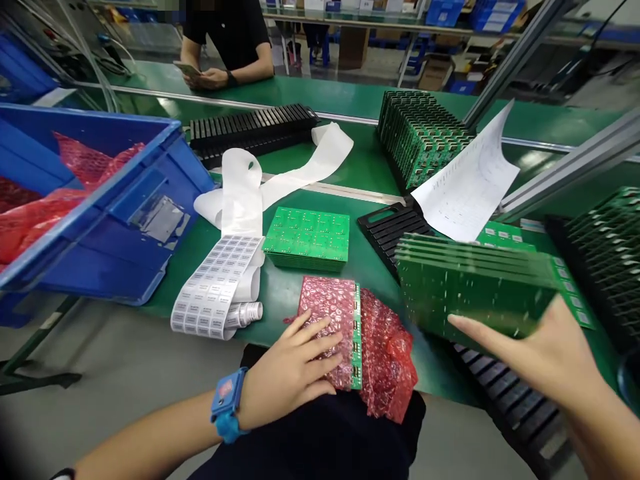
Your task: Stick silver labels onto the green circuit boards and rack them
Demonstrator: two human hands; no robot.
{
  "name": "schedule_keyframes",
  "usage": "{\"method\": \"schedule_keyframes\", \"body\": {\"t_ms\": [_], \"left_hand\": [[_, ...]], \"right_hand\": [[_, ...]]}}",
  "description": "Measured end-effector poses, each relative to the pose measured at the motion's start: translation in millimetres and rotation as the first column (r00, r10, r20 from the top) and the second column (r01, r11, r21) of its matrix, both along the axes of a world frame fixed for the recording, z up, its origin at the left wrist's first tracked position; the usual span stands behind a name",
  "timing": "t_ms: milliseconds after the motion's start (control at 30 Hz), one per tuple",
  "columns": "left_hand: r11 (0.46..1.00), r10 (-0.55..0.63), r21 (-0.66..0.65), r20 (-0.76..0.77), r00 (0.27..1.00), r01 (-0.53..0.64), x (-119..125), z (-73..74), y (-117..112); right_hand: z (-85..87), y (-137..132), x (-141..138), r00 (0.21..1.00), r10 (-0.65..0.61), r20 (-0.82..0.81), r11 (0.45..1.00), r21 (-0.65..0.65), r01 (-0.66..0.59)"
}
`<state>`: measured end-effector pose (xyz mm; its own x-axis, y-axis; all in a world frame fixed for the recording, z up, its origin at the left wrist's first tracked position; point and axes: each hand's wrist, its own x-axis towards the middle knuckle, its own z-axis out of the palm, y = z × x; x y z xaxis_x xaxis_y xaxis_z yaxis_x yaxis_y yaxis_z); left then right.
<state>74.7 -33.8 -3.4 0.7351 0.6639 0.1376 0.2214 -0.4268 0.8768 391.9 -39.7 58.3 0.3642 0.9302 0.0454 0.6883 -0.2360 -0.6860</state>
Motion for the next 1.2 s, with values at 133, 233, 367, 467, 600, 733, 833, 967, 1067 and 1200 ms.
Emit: {"method": "schedule_keyframes", "body": {"t_ms": [133,233,367,467,600,733,833,967,1067,1200], "left_hand": [[1.0,-0.004,0.03,0.028,1.0,0.003,-2,-7.4,0],[0.989,0.127,-0.087,0.105,0.986,-0.118,-4,-6.8,-4],[0.731,0.672,-0.428,0.317,0.669,-0.532,-13,-16.2,-16],[0.433,0.901,-0.661,0.34,0.269,-0.613,-26,-24.8,-20],[0.283,0.949,-0.753,0.308,0.062,-0.594,-48,-19.2,-14],[0.22,0.948,-0.715,0.316,-0.025,-0.664,-69,-4.8,-5],[0.202,0.928,-0.673,0.363,-0.079,-0.712,-85,0.0,1],[0.181,0.913,-0.602,0.396,-0.093,-0.778,-106,-3.3,7],[0.119,0.911,-0.566,0.39,-0.138,-0.815,-121,-10.7,7],[0.035,0.896,-0.526,0.393,-0.206,-0.85,-125,-29.8,-7]], "right_hand": [[-0.2,-6,6,0.85,-0.212,-0.481,0.95,-0.305,0.065],[-11.0,-15,8,0.736,-0.277,-0.618,0.913,-0.408,0.002],[-24.4,-26,3,0.621,-0.309,-0.72,0.877,-0.468,-0.106],[-29.0,-27,-8,0.542,-0.294,-0.787,0.861,-0.465,-0.208],[-26.7,-19,-18,0.503,-0.238,-0.831,0.858,-0.423,-0.292],[-19.9,1,-26,0.542,-0.228,-0.809,0.789,-0.48,-0.385],[-19.2,23,-35,0.557,-0.162,-0.815,0.739,-0.474,-0.479],[-25.7,47,-41,0.545,-0.06,-0.837,0.68,-0.434,-0.591],[-29.1,57,-40,0.568,-0.011,-0.823,0.652,-0.437,-0.62],[-27.4,64,-46,0.646,0.104,-0.756,0.581,-0.481,-0.657]]}}
